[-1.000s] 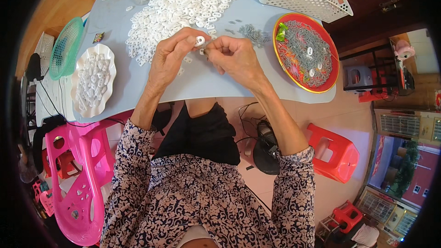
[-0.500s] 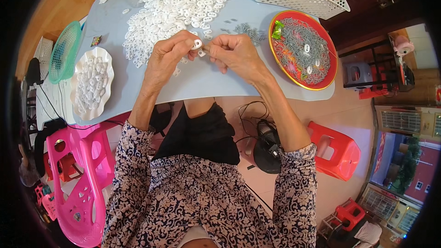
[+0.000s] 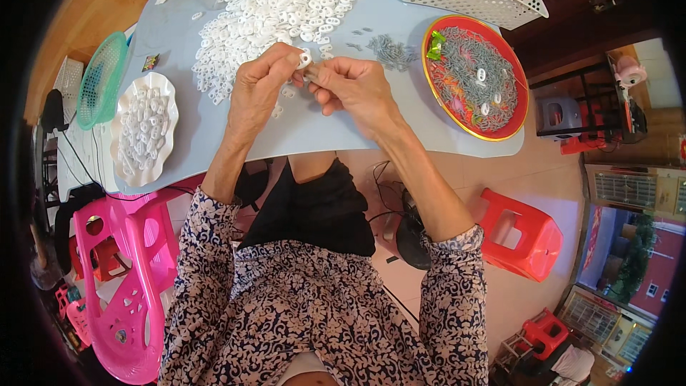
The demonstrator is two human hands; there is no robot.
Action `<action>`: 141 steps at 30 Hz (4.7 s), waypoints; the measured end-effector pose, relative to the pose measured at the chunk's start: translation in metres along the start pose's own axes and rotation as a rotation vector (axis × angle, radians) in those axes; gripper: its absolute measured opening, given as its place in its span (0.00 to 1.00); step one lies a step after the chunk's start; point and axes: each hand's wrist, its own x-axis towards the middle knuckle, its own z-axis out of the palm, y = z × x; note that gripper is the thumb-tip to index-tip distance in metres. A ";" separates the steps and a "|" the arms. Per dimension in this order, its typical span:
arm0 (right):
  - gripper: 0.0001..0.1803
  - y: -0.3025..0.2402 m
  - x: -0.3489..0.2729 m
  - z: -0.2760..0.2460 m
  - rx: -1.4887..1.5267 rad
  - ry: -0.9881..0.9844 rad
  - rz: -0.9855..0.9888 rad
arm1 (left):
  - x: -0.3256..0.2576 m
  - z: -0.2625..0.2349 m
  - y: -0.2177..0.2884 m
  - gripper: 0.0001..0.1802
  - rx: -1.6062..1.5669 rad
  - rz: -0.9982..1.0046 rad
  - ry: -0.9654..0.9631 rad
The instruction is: The recorder is manually inserting small metal rings into white plastic components at a workspace.
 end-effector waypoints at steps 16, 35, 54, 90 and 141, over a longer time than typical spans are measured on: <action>0.09 0.007 0.001 0.002 0.133 -0.082 -0.123 | 0.000 0.000 0.002 0.13 -0.021 -0.089 0.050; 0.10 0.008 0.004 0.001 -0.066 -0.060 -0.257 | 0.001 0.001 -0.002 0.15 0.025 -0.029 -0.012; 0.09 0.015 0.003 -0.002 -0.039 -0.005 -0.247 | 0.000 0.004 -0.007 0.11 0.268 0.144 -0.067; 0.17 0.003 0.003 0.004 -0.648 0.053 -0.718 | -0.002 0.004 0.004 0.14 0.101 -0.108 -0.109; 0.05 -0.095 0.078 -0.084 -1.225 0.444 -1.036 | -0.025 0.002 0.001 0.12 -0.289 -0.360 0.136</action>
